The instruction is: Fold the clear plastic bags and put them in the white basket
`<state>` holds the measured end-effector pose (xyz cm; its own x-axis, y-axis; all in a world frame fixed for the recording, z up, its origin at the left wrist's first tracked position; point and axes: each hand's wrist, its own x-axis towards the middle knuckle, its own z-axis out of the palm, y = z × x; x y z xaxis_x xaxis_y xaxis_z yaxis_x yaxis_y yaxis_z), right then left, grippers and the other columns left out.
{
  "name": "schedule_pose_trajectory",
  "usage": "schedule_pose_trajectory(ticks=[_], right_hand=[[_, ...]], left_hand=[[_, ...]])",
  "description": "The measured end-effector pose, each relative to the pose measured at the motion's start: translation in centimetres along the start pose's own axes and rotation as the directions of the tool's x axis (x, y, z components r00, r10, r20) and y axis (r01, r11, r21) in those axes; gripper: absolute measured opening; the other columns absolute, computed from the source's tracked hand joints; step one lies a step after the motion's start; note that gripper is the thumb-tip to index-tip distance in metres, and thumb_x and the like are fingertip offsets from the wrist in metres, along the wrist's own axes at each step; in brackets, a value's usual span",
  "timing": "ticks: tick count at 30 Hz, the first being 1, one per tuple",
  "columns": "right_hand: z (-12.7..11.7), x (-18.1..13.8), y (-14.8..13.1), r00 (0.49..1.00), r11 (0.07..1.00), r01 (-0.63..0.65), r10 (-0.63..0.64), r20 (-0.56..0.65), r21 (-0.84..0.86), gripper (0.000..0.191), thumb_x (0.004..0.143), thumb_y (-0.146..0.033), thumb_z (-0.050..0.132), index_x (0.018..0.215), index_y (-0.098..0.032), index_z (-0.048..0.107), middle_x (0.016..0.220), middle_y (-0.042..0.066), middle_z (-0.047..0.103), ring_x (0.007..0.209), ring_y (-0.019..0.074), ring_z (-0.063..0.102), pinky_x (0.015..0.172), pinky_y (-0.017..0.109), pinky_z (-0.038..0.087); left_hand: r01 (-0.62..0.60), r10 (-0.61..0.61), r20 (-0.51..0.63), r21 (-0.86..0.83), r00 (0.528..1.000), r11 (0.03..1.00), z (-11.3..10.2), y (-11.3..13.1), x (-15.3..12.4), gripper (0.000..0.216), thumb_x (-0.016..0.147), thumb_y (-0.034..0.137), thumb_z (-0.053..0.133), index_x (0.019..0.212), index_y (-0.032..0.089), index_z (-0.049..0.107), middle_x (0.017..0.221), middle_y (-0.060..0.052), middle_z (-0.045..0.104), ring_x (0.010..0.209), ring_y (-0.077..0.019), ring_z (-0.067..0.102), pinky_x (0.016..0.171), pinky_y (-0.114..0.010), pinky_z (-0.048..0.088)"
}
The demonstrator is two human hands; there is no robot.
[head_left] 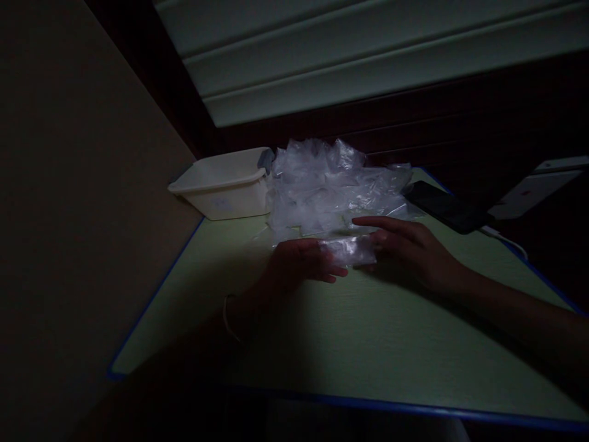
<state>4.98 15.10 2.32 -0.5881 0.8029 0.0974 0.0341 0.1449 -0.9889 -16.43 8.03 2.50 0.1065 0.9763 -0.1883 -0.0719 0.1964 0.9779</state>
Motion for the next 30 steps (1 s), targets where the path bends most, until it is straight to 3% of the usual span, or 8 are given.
schedule_pose_trajectory(ticks=[3,6,11,17,22,30], right_hand=[[0.64,0.22,-0.11,0.980,0.985,-0.152,0.138,0.146,0.088,0.030,0.083,-0.039,0.066,0.096,-0.012,0.069,0.073,0.007,0.071,0.060,0.0135,0.063,0.056,0.025,0.048],[0.92,0.32,-0.12,0.969,0.980,-0.189,0.176,0.172,0.066,0.025,0.081,-0.036,0.070,0.076,-0.012,0.069,0.067,0.006,0.071,0.054,0.0094,0.059,0.051,0.021,0.045],[0.79,0.37,0.01,0.975,0.979,-0.179,0.163,0.153,0.097,0.022,0.081,-0.034,0.070,0.075,-0.013,0.070,0.065,0.004,0.070,0.053,0.0083,0.059,0.051,0.021,0.045],[0.75,0.31,0.25,0.973,0.980,-0.177,0.160,0.167,0.096,0.020,0.079,-0.034,0.072,0.073,-0.014,0.069,0.064,0.003,0.070,0.052,0.0090,0.059,0.050,0.022,0.045],[0.78,0.36,0.24,0.970,0.977,-0.186,0.165,0.181,0.106,0.020,0.079,-0.034,0.071,0.075,-0.014,0.069,0.065,0.004,0.070,0.054,0.0087,0.058,0.052,0.021,0.044],[0.77,0.17,-0.19,0.975,0.978,-0.209,0.207,0.082,0.022,0.030,0.079,-0.041,0.070,0.071,-0.014,0.065,0.062,0.003,0.066,0.047,0.0067,0.050,0.043,0.019,0.035]], left_hand=[[-0.076,0.076,-0.018,0.024,0.997,0.997,-0.09,-0.29,0.13,0.035,0.076,0.036,0.074,0.101,0.012,0.069,0.087,-0.009,0.075,0.079,-0.0205,0.073,0.068,-0.027,0.058],[-0.103,0.105,-0.053,0.033,0.993,0.994,-0.12,-0.57,0.19,0.035,0.076,0.034,0.074,0.103,0.013,0.069,0.090,-0.009,0.075,0.080,-0.0209,0.073,0.067,-0.028,0.059],[-0.095,0.096,-0.039,0.028,0.995,0.995,-0.26,-0.55,0.20,0.046,0.073,0.037,0.076,0.111,0.012,0.066,0.091,-0.010,0.075,0.081,-0.0221,0.073,0.069,-0.029,0.059],[-0.003,-0.001,0.076,0.048,0.997,0.999,-0.20,-0.29,0.24,0.043,0.070,0.041,0.077,0.101,0.011,0.069,0.094,-0.013,0.075,0.085,-0.0223,0.073,0.069,-0.028,0.058],[0.013,-0.014,0.025,0.061,1.000,0.998,0.03,-0.26,0.15,0.032,0.070,0.038,0.077,0.085,0.010,0.071,0.088,-0.013,0.075,0.077,-0.0223,0.073,0.064,-0.029,0.059],[0.018,-0.016,-0.031,0.091,0.999,0.996,0.23,-0.38,0.21,0.028,0.069,0.031,0.079,0.083,0.009,0.072,0.077,-0.011,0.075,0.072,-0.0209,0.073,0.062,-0.027,0.059]])
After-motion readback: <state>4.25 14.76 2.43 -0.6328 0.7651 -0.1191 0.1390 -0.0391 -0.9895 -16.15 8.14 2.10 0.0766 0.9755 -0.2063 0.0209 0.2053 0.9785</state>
